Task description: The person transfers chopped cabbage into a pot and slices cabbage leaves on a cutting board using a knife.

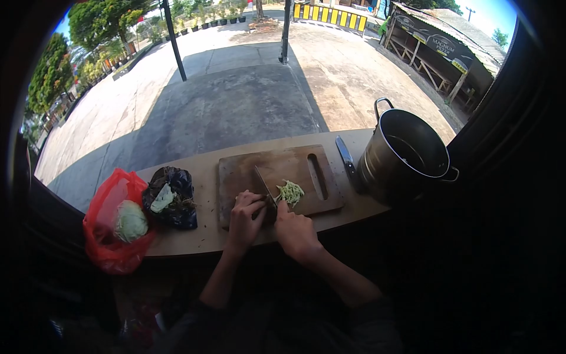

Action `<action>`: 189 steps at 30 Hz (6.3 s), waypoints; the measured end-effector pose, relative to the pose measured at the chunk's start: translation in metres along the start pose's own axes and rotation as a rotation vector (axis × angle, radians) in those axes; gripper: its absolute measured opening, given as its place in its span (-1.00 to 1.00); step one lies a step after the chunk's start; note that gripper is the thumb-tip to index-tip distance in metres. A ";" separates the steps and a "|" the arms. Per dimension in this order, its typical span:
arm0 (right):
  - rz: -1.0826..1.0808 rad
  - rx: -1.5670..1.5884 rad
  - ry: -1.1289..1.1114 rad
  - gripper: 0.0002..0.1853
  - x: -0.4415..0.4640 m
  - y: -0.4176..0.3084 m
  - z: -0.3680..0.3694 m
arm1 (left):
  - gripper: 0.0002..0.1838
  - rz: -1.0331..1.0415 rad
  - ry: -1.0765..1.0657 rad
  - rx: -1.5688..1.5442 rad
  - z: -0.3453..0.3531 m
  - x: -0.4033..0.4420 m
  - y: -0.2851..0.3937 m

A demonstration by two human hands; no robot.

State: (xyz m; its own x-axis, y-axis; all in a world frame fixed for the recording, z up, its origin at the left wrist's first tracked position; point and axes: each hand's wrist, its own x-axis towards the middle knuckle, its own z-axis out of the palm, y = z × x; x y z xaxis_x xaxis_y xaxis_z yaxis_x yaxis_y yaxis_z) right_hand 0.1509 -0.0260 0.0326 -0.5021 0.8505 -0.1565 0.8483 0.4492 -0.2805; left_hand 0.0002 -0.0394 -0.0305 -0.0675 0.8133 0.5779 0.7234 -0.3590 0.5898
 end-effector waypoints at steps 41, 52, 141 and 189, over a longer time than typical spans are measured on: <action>0.041 0.127 -0.007 -0.79 0.006 -0.003 -0.003 | -0.80 -0.015 -0.033 0.015 0.000 0.001 -0.004; 0.000 -0.015 0.111 -0.88 0.032 -0.005 0.021 | -0.78 -0.019 -0.019 -0.021 0.003 -0.002 -0.007; -0.247 0.039 0.273 -0.91 0.054 0.017 0.005 | -0.82 -0.020 0.043 -0.031 -0.008 -0.002 -0.011; 0.173 0.529 0.471 -0.71 -0.030 0.066 0.008 | -0.81 -0.109 -0.073 0.063 0.010 0.028 0.017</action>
State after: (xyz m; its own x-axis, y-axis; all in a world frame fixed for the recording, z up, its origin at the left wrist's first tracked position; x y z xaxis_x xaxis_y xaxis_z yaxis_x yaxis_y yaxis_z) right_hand 0.2209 -0.0235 0.0114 -0.1413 0.9784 0.1510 0.6542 0.2068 -0.7275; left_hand 0.0178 -0.0179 -0.0094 -0.0990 0.8779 0.4685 0.7561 -0.2398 0.6089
